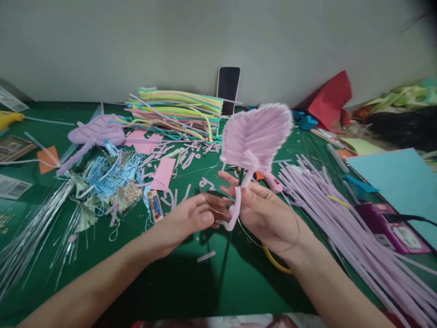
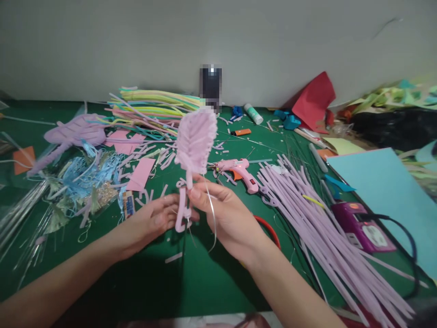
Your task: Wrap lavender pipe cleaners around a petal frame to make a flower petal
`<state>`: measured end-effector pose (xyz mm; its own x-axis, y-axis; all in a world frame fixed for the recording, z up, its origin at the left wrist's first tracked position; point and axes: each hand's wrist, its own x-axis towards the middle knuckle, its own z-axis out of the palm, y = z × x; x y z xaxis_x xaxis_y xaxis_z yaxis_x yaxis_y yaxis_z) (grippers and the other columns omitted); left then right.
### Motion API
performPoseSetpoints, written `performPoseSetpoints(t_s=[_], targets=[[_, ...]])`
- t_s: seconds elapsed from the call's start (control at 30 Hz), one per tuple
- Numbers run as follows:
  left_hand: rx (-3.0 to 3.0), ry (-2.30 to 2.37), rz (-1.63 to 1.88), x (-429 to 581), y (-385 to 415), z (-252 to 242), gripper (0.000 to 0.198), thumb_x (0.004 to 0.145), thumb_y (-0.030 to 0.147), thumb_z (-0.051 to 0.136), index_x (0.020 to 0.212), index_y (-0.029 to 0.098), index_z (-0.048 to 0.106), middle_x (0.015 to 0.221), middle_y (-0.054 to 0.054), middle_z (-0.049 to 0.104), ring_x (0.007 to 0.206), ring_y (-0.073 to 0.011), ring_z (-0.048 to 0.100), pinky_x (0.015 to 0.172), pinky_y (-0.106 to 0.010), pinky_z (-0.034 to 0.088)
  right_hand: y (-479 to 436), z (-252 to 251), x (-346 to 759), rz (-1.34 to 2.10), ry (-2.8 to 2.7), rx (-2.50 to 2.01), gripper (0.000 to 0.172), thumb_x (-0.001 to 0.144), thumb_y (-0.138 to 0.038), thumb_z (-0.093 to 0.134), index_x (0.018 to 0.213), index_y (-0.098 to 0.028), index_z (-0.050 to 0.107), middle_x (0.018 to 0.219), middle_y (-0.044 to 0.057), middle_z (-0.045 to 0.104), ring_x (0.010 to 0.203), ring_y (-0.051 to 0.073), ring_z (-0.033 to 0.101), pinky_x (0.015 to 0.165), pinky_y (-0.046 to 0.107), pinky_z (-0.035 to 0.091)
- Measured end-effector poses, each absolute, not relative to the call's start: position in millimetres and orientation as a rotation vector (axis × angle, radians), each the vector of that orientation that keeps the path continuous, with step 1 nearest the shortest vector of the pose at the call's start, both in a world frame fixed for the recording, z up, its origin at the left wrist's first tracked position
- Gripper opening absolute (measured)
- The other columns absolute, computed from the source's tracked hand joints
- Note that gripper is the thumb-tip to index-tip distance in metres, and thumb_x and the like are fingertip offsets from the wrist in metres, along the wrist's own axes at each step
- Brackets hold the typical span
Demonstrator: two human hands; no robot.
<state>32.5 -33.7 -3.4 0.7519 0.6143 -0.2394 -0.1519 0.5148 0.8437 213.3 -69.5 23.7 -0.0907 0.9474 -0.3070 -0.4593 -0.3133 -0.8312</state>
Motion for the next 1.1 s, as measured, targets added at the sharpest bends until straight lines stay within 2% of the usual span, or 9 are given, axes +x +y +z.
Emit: performPoseSetpoints(t_s=[0.07, 0.13, 0.2, 0.3, 0.43, 0.6, 0.8, 0.9, 1.1], targets=[[0.901, 0.533, 0.439, 34, -35, -1, 0.047, 0.066, 0.050, 0.082, 0.095, 0.016, 0.068, 0.088, -0.006, 0.069, 0.083, -0.0167, 0.063, 0.078, -0.027, 0.045, -67, 22, 212, 1.689, -0.703, -1.011, 0.024, 0.062, -0.044, 0.085, 0.080, -0.030, 0.076, 0.106, 0.000, 0.070, 0.097, 0.020, 0.062, 0.080, 0.032, 0.048], [0.902, 0.554, 0.473, 34, -35, 2, 0.037, 0.067, 0.047, 0.082, 0.083, 0.015, 0.071, 0.078, -0.003, 0.069, 0.074, -0.0133, 0.061, 0.071, -0.024, 0.044, -65, 20, 211, 1.738, -0.733, -0.994, 0.022, 0.062, -0.043, 0.086, 0.075, -0.029, 0.076, 0.102, 0.000, 0.070, 0.101, 0.021, 0.060, 0.081, 0.032, 0.047], [0.898, 0.593, 0.517, 34, -35, 4, 0.032, 0.068, 0.046, 0.082, 0.073, 0.015, 0.072, 0.070, -0.001, 0.067, 0.066, -0.0111, 0.058, 0.064, -0.022, 0.043, -64, 18, 208, 1.775, -0.726, -0.997, 0.023, 0.059, -0.043, 0.087, 0.072, -0.028, 0.076, 0.104, 0.001, 0.070, 0.108, 0.023, 0.058, 0.087, 0.034, 0.046], [0.866, 0.652, 0.504, 35, -35, 7, 0.034, 0.061, 0.045, 0.086, 0.064, 0.015, 0.071, 0.061, 0.000, 0.064, 0.055, -0.0091, 0.055, 0.053, -0.020, 0.040, -61, 16, 207, 1.807, -0.730, -1.004, 0.029, 0.055, -0.046, 0.088, 0.073, -0.027, 0.076, 0.103, 0.003, 0.070, 0.121, 0.026, 0.050, 0.099, 0.039, 0.039], [0.789, 0.653, 0.556, 36, -36, 9, 0.029, 0.058, 0.038, 0.089, 0.066, 0.016, 0.072, 0.060, 0.000, 0.068, 0.052, -0.0087, 0.057, 0.052, -0.020, 0.043, -57, 19, 209, 1.808, -0.845, -0.965, 0.023, 0.063, -0.045, 0.085, 0.071, -0.025, 0.076, 0.100, 0.003, 0.070, 0.128, 0.024, 0.045, 0.107, 0.038, 0.032], [0.824, 0.668, 0.651, 36, -35, 10, 0.018, 0.064, 0.026, 0.086, 0.065, 0.016, 0.072, 0.061, 0.002, 0.068, 0.052, -0.0080, 0.060, 0.052, -0.019, 0.046, -55, 20, 213, 1.761, -0.829, -1.024, 0.016, 0.067, -0.034, 0.084, 0.066, -0.023, 0.073, 0.109, 0.001, 0.069, 0.109, 0.019, 0.058, 0.098, 0.035, 0.038], [0.898, 0.690, 0.627, 32, -36, 8, 0.010, 0.071, 0.022, 0.081, 0.070, 0.017, 0.072, 0.061, 0.004, 0.067, 0.057, -0.0098, 0.067, 0.059, -0.019, 0.049, -54, 18, 214, 1.691, -0.873, -1.112, 0.022, 0.066, -0.035, 0.083, 0.064, -0.019, 0.068, 0.114, 0.005, 0.069, 0.110, 0.024, 0.060, 0.095, 0.037, 0.042], [0.960, 0.743, 0.637, 32, -35, 8, 0.010, 0.071, 0.022, 0.081, 0.071, 0.018, 0.073, 0.060, 0.004, 0.068, 0.057, -0.0099, 0.068, 0.059, -0.017, 0.049, -53, 21, 215, 1.659, -0.953, -1.147, 0.022, 0.068, -0.035, 0.082, 0.063, -0.020, 0.067, 0.112, 0.004, 0.069, 0.112, 0.024, 0.059, 0.094, 0.035, 0.043], [1.171, 0.879, 0.620, 33, -35, 12, 0.009, 0.070, 0.020, 0.081, 0.073, 0.017, 0.073, 0.060, 0.001, 0.071, 0.058, -0.0115, 0.068, 0.057, -0.017, 0.049, -52, 22, 219, 1.536, -1.120, -1.264, 0.030, 0.069, -0.039, 0.082, 0.061, -0.019, 0.061, 0.097, 0.003, 0.070, 0.099, 0.020, 0.063, 0.085, 0.029, 0.045]])
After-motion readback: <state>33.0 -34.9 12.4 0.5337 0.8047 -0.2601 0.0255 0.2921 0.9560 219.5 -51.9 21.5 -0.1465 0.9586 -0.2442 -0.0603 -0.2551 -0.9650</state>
